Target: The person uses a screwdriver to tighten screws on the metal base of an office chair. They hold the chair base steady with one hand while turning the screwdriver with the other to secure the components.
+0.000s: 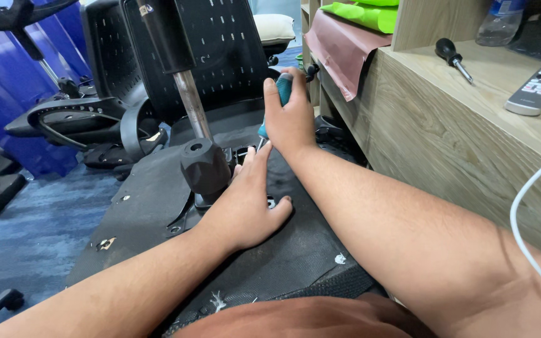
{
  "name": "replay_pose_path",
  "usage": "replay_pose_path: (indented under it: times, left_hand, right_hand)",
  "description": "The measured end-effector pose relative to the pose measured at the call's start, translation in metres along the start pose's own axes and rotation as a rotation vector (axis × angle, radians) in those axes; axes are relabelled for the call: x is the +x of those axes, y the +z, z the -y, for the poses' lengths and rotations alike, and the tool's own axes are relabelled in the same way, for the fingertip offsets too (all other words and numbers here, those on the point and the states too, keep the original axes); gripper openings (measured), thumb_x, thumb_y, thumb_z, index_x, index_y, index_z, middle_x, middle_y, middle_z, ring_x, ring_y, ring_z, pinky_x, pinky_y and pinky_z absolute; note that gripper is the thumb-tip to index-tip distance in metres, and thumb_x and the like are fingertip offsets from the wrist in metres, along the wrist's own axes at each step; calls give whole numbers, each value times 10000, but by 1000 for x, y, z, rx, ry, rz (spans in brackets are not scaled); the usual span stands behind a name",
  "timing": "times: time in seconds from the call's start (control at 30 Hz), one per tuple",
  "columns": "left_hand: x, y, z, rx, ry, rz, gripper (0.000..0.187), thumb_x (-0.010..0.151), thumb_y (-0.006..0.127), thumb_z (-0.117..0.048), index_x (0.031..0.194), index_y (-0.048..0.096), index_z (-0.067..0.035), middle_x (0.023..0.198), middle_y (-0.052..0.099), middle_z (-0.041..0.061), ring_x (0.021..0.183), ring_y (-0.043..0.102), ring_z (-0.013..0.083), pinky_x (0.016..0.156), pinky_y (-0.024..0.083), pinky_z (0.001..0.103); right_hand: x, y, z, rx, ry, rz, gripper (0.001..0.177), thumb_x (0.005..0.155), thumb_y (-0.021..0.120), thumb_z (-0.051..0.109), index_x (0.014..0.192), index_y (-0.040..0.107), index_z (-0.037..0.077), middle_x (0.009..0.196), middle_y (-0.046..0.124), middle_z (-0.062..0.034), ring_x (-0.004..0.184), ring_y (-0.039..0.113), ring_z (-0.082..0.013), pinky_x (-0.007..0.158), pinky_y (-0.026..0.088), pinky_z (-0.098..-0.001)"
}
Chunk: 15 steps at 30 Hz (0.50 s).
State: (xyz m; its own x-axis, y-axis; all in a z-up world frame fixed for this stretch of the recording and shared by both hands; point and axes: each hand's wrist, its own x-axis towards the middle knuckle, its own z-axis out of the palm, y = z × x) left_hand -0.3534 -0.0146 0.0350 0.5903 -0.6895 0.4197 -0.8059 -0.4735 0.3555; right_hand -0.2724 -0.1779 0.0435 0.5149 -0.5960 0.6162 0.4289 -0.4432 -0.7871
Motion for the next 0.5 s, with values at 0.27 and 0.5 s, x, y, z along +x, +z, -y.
replay_pose_path:
  times: [0.27,0.5]
  left_hand:
    - [16,10,-4,94,-201,47,688,800,697,-352,1328,542,62,1383,458,325,1269,485,469,1101,410,480]
    - [14,7,-8,76,-187,20,672,803,683,-351,1312,569,73,1330,496,296,1260,500,423,1088,425,448]
  right_hand:
    - [4,-2,-8,-277,-109,-8,526,950,648,419,1358,458,146,1044,720,-223,983,691,-462,838,523,-532]
    - [-7,-2,-12,-69,-309,-39,528,995,519,239,1492,370,141,1192,683,-283,1056,687,-479,914,531,-534]
